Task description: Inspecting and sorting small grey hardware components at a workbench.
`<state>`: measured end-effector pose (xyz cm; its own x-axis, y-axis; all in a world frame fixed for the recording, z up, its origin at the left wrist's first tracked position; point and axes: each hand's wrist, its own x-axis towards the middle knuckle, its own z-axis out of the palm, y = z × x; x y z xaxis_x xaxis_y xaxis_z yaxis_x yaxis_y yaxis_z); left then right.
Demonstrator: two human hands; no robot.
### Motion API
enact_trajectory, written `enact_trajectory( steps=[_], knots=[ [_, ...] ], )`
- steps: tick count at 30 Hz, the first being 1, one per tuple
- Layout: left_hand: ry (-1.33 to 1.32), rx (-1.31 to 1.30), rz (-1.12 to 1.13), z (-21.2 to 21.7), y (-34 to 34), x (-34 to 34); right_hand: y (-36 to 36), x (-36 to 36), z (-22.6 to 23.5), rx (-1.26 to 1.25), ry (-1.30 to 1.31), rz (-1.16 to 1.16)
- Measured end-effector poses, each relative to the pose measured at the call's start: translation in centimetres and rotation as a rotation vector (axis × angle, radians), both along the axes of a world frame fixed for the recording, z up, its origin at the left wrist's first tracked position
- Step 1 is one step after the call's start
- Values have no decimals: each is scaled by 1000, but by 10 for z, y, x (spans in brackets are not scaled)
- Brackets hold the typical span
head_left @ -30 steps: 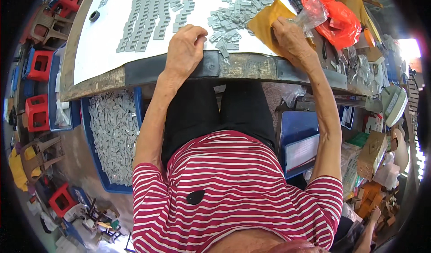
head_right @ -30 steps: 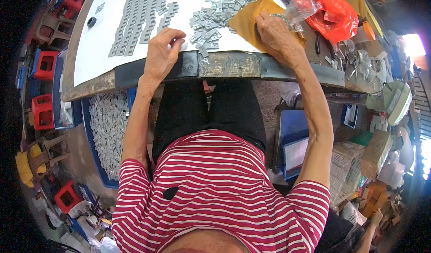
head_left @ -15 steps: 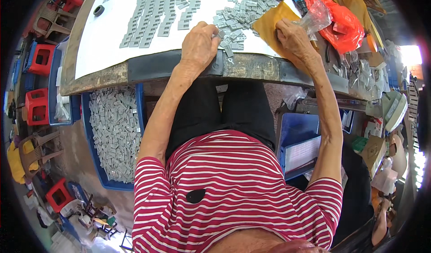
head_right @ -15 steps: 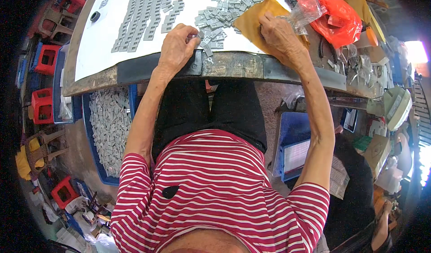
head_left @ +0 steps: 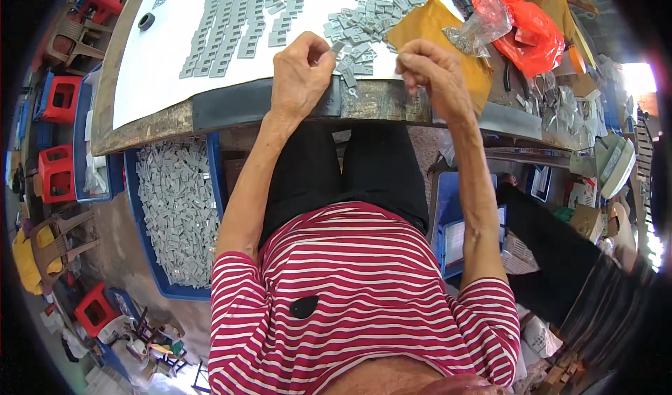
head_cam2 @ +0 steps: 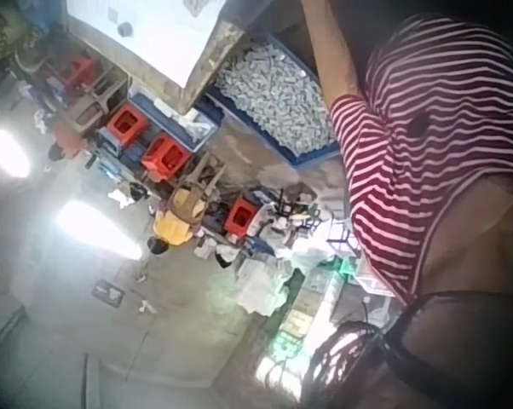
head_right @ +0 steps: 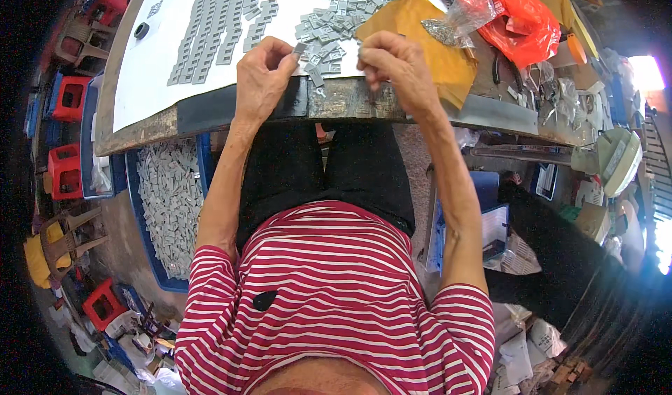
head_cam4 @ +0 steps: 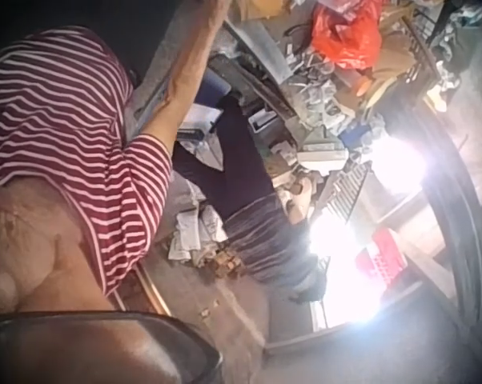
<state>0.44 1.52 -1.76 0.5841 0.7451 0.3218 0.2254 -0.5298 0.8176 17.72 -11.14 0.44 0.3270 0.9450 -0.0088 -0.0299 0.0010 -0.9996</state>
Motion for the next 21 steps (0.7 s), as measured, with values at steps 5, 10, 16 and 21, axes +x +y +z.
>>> enact_trajectory(
  steps=[5,10,16,21],
  knots=[
    [-395,-653,-250,11,-12,-7,1,-30,0,-39,193,31],
    [-239,-712,-306,17,-24,-16,-3,-52,9,93,116,-34],
    [-164,-728,-379,14,-32,-19,-2,-55,1,94,-165,-155],
    [-212,-818,-471,11,-36,-21,-7,-62,3,-4,-221,-118]
  ],
)
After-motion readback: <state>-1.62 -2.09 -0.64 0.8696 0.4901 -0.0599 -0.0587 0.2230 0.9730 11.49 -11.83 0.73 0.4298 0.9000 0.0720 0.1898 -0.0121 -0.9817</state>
